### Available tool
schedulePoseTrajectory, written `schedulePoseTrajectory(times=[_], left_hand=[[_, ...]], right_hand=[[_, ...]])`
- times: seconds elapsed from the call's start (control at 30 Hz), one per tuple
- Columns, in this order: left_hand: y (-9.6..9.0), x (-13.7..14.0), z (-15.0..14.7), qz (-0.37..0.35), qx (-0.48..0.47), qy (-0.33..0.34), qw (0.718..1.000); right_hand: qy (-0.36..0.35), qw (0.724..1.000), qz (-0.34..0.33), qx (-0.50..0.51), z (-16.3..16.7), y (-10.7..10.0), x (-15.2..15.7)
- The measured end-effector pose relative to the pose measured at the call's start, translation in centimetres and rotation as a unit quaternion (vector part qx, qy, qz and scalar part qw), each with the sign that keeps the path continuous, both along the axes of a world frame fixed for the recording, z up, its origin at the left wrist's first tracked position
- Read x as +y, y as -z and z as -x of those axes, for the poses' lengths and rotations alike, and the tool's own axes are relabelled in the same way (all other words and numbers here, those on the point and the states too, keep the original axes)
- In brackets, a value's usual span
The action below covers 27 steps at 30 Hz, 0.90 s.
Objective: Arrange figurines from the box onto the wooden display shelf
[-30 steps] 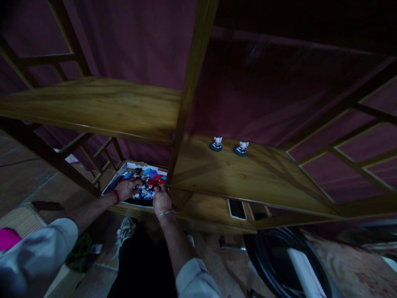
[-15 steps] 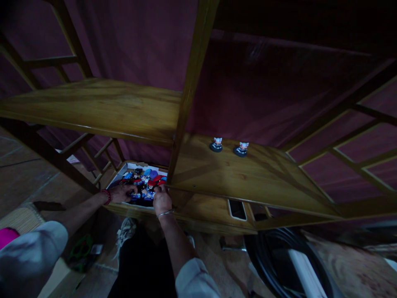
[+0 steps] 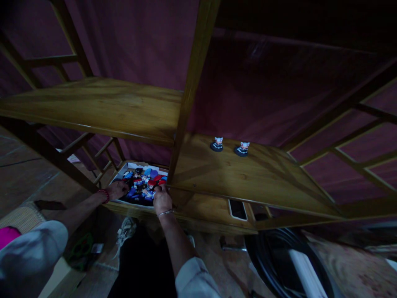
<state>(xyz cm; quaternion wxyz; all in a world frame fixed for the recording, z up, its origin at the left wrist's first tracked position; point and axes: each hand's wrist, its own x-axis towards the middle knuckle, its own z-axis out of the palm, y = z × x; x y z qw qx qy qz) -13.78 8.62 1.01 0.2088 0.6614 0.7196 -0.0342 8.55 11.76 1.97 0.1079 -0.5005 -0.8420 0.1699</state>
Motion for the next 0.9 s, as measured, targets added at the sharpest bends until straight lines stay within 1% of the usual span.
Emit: schedulePoseTrajectory(times=[0.27, 0.47, 0.63, 0.8, 0.9], left_hand=[[-0.3, -0.1, -0.6, -0.033, 0.0, -0.048, 0.998], [-0.7, 0.1, -1.1, -0.016, -0.018, -0.075, 0.997], [-1.0, 0.2, -1.1, 0.008, -0.069, -0.088, 0.994], [-0.4, 0.3, -0.6, 0.005, -0.128, -0.088, 0.988], [-0.3, 0.3, -0.5, 0.018, -0.161, -0.099, 0.982]], right_hand=[[0.004, 1.0, -0.004, 0.009, -0.1, 0.3, 0.0], [0.012, 1.0, 0.001, 0.013, 0.0, 0.3, 0.0], [0.012, 1.0, 0.003, 0.015, 0.0, 0.2, 0.0], [0.002, 1.0, 0.005, 0.021, -0.1, 0.3, 0.1], [0.0, 1.0, 0.004, 0.026, -0.1, 0.4, 0.1]])
